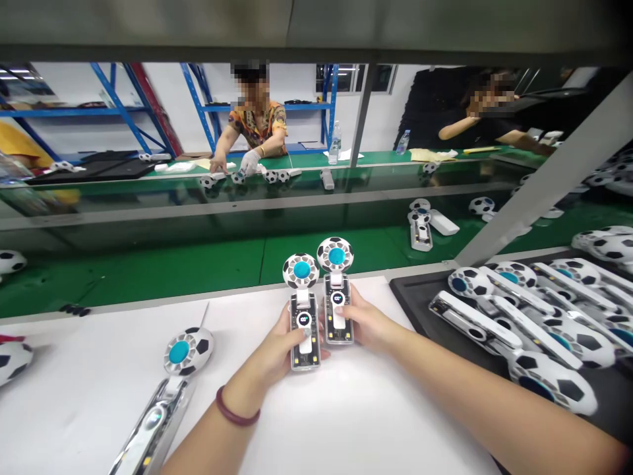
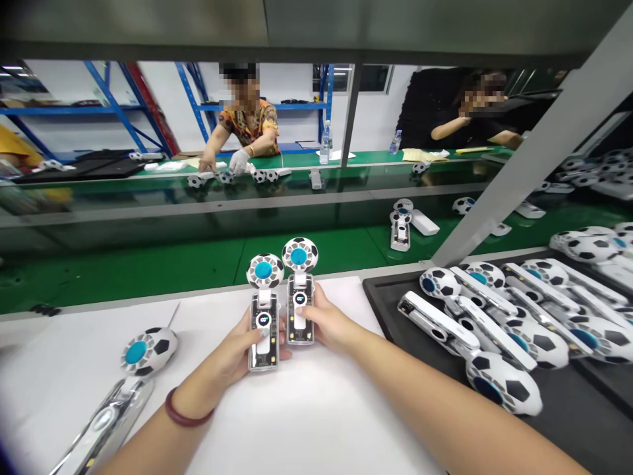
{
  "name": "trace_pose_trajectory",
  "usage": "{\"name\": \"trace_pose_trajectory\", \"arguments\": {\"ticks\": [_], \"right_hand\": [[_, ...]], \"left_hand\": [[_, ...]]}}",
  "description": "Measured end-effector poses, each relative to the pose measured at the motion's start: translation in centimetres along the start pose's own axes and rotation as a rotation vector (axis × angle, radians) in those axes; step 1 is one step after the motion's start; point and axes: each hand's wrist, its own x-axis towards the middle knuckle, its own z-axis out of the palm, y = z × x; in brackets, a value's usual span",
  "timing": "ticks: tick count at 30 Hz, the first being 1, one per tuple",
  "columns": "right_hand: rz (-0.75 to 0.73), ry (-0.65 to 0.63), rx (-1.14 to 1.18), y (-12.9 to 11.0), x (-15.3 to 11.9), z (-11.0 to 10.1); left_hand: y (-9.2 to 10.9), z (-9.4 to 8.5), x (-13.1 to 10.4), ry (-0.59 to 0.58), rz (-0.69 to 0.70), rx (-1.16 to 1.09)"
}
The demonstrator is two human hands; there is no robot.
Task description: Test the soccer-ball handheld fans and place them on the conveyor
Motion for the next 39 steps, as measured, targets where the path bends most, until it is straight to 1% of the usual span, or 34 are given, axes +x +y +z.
{"name": "trace_pose_trajectory", "arguments": {"ticks": [4,9,13,16,19,25,30,35,39], "right_hand": [[0.02,0.012,0.009,-0.11,-0.02,-0.16],[0.007,-0.006,-0.008,-0.09,-0.01,-0.32],[0.011,-0.011,-0.032,-0.11,-0.02,-0.36],[0.019,-0.032,-0.052,-0.2,-0.06,-0.33],[-0.005,-0.06,-0.065,-0.26,-0.05,-0.27],[0.013,-0.026,-0.05,-0.14,0.02,-0.18],[0.018,0.031,-0.023,-0.1,-0.02,-0.06],[0.055,0.063,-0.012,-0.12,0.08,0.08],[0.039,0.029,0.002,-0.12,0.03,0.02]], "left_hand": [[0.14,-0.02,0.11,0.019,-0.03,0.011],[0.23,0.42,-0.05,0.022,0.005,0.024],[0.25,0.58,-0.16,0.037,-0.013,0.038],[0.23,0.48,-0.13,0.03,0.001,0.052],[0.14,0.34,-0.08,0.006,0.005,0.049],[-0.19,0.12,0.14,0.015,0.022,0.052],[-0.28,0.12,0.21,0.045,0.04,0.032],[-0.42,0.05,0.25,0.041,0.052,0.031],[-0.43,-0.05,0.29,0.03,0.096,-0.014]]}}
